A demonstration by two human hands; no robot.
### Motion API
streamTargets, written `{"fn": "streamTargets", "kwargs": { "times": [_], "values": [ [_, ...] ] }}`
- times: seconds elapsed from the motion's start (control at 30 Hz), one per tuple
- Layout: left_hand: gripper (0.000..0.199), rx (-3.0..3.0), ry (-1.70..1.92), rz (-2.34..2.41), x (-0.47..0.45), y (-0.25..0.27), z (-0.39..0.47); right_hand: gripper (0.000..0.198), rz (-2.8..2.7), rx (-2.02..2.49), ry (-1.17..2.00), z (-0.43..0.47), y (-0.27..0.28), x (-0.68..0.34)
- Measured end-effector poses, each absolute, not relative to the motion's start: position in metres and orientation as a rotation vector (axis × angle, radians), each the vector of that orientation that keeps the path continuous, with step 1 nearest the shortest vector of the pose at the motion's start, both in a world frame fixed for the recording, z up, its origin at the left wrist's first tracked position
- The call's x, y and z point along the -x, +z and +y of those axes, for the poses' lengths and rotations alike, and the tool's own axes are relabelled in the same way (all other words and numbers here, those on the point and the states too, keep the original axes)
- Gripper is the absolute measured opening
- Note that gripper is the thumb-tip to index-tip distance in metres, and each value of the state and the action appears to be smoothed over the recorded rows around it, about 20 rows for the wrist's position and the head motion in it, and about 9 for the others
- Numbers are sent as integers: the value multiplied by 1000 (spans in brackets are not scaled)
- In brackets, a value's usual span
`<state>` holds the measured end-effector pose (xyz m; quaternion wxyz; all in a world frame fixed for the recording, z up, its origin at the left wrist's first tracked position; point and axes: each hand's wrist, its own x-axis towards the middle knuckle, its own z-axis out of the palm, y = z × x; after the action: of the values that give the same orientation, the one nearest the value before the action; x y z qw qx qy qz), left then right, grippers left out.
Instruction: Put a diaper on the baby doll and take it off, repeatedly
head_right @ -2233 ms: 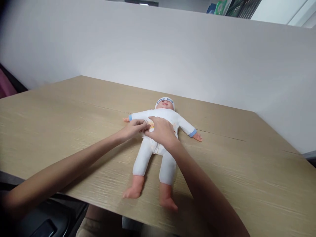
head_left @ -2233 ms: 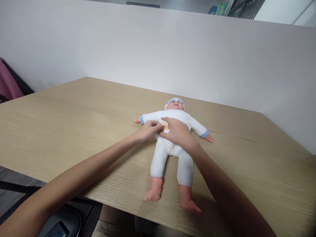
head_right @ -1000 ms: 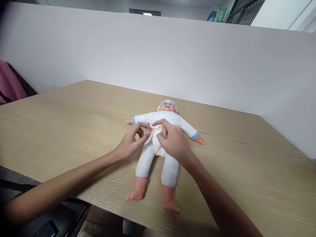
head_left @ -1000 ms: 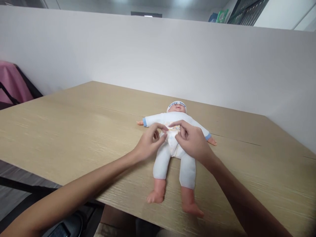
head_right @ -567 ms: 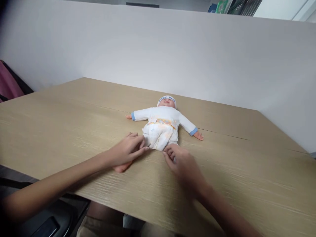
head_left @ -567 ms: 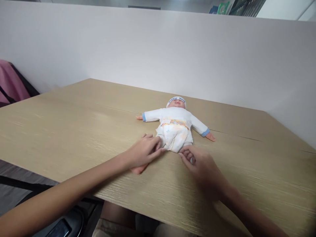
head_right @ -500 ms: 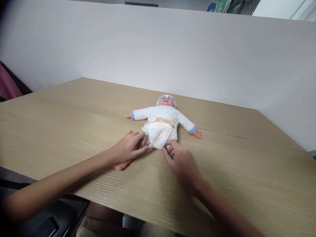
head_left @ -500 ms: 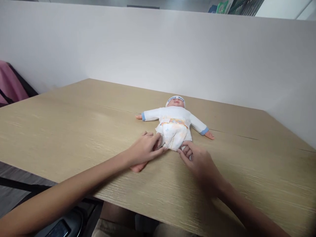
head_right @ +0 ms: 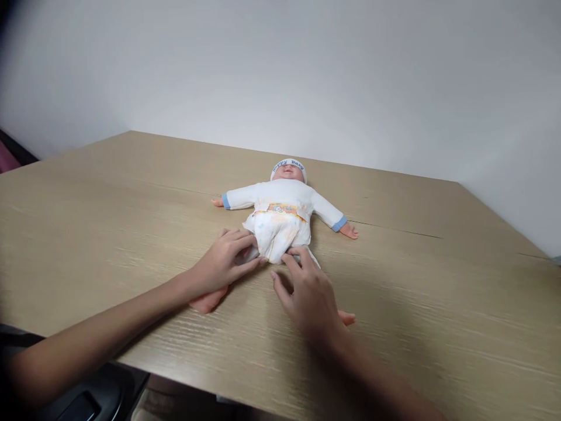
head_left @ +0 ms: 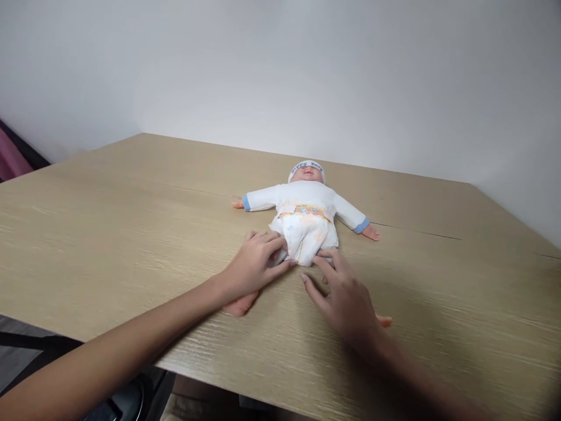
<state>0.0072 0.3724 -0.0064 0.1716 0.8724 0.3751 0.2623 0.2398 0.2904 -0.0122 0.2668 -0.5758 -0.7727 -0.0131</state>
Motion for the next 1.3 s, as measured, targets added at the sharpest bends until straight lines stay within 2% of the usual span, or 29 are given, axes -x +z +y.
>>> {"fn": "streamTargets", "kwargs": {
  "times": [0.27, 0.5, 0.73, 0.97, 1.07, 1.3],
  "values": [
    [15, -2408, 838, 1022, -6, -10, 373, 19, -2044, 1537, 37, 289, -12, -237],
    [8, -2305, 925, 906, -5, -7, 372, 21, -2008, 1518, 168, 290, -9, -238],
    [13, -2358, 831, 950, -6, -7, 375, 24, -1902, 1610, 341, 293, 1, -236],
    [19, -2177, 890, 1029, -9, -9, 377, 28, -1672, 1618, 607, 299, 4, -242],
    [23, -2052, 865, 1029, -7, -12, 380, 33, -1623, 1582, 616, 301, 2, -242],
    [47, -1791, 946, 971, -3, -26, 389, 36, -1546, 1528, 560, 300, 2, -243]
  ]
}}
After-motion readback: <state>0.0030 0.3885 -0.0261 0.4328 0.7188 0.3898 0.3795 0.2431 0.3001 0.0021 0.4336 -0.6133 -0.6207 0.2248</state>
